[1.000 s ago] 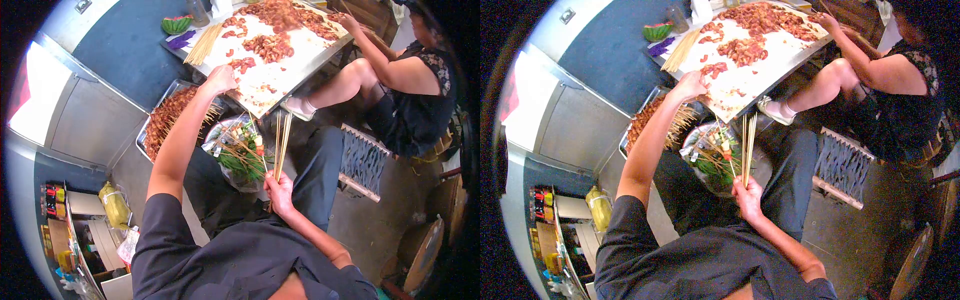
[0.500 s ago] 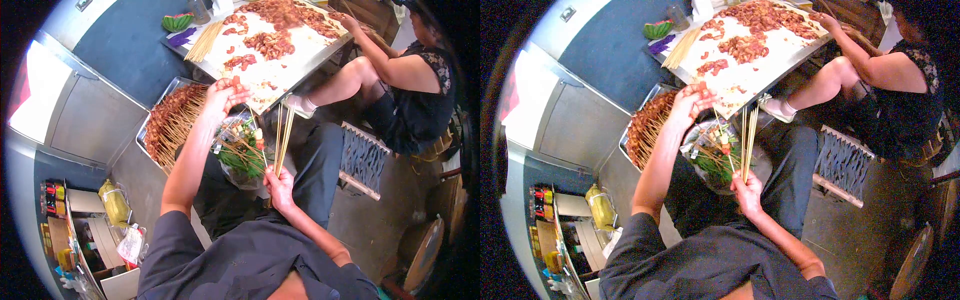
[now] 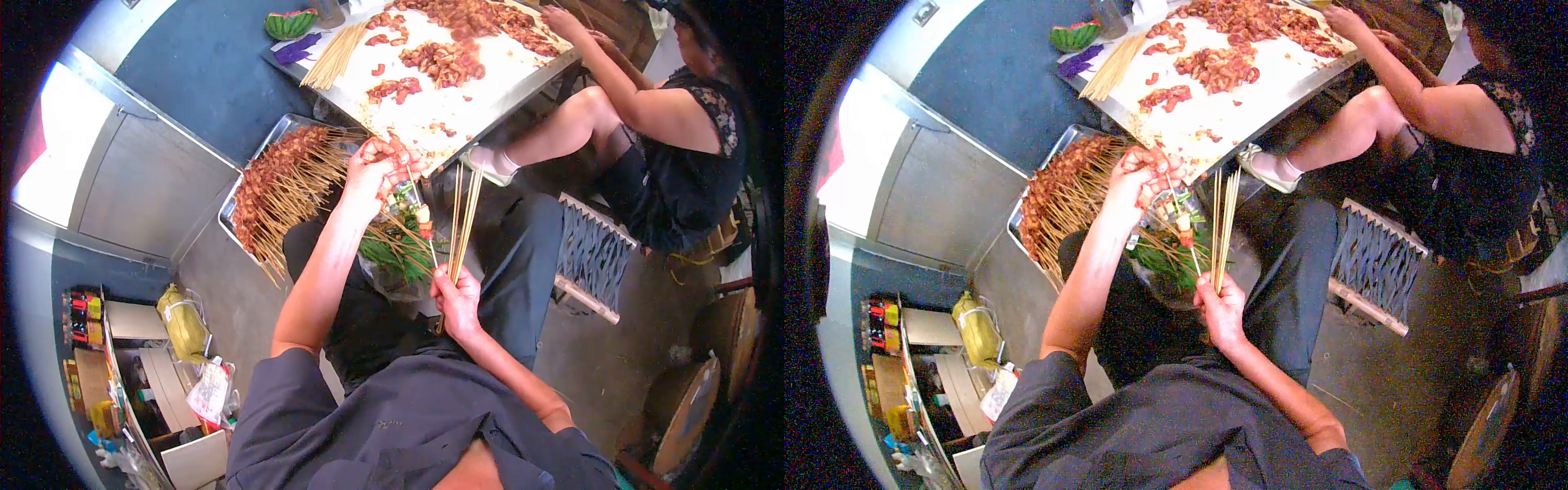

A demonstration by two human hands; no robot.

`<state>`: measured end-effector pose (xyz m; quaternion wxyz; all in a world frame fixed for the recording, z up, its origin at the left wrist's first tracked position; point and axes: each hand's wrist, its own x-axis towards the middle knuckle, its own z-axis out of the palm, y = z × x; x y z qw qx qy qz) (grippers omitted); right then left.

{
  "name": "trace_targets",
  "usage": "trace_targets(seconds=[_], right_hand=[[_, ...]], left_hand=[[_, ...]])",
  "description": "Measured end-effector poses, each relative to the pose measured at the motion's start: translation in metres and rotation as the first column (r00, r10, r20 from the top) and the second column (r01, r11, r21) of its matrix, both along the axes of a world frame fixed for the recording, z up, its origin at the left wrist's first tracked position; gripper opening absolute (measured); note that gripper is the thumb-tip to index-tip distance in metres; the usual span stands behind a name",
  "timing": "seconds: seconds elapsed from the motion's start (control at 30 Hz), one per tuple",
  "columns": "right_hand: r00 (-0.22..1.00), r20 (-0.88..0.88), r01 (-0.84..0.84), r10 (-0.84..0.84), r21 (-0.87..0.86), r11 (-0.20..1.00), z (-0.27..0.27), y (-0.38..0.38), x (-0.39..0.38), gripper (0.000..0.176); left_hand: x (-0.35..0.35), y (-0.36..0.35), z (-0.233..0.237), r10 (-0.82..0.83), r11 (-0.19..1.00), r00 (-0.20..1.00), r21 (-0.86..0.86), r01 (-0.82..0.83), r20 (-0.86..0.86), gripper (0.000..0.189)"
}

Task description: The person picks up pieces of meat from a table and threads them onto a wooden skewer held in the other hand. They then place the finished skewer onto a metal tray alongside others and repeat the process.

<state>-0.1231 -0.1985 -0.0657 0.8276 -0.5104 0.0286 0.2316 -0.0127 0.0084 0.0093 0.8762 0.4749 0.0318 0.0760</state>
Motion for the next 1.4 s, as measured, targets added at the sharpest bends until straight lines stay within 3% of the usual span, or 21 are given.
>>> trace_targets(seconds=[0.1,0.33,0.4,0.57,0.97,1.03,1.27,1.4], right_hand=[[1.0,-0.011,0.004,-0.004,0.013,1.0,-0.001,-0.001,-0.001,0.006],[1.0,-0.004,0.024,-0.024,0.0,1.0,-0.002,-0.001,0.002,0.008],[1.0,0.011,0.011,-0.011,0.002,1.0,-0.002,0.0,0.003,0.008],[1.0,-0.021,-0.009,0.009,0.007,1.0,-0.003,0.002,0.001,0.006],[0.999,-0.051,0.003,-0.003,-0.008,1.0,-0.009,0.001,-0.002,0.004],[0.999,-0.038,-0.005,0.005,-0.011,1.0,-0.011,0.001,-0.003,0.004],[0.999,-0.038,-0.003,0.002,-0.021,1.0,-0.012,0.002,-0.006,0.005],[0.999,-0.045,-0.004,0.003,-0.018,1.0,-0.006,0.001,-0.007,0.006]], left_hand=[[-0.005,-0.003,0.002,-0.012,0.998,0.999,0.063,0.014,-0.033,0.013],[-0.005,-0.007,-0.01,-0.073,0.997,0.996,0.013,0.074,-0.051,0.009],[-0.003,-0.011,-0.001,0.032,0.999,0.994,0.003,-0.032,-0.102,0.007],[0.006,-0.006,-0.004,0.128,0.988,0.991,0.089,-0.123,-0.051,0.006],[-0.004,-0.009,-0.018,0.158,0.987,0.983,-0.027,-0.161,-0.098,0.01],[-0.004,-0.012,-0.021,0.202,0.963,0.975,-0.162,-0.216,-0.098,0.017],[-0.013,-0.025,-0.022,0.252,0.952,0.961,-0.148,-0.268,-0.117,0.019],[-0.02,-0.031,-0.027,0.163,0.982,0.982,-0.086,-0.171,-0.091,0.017]])
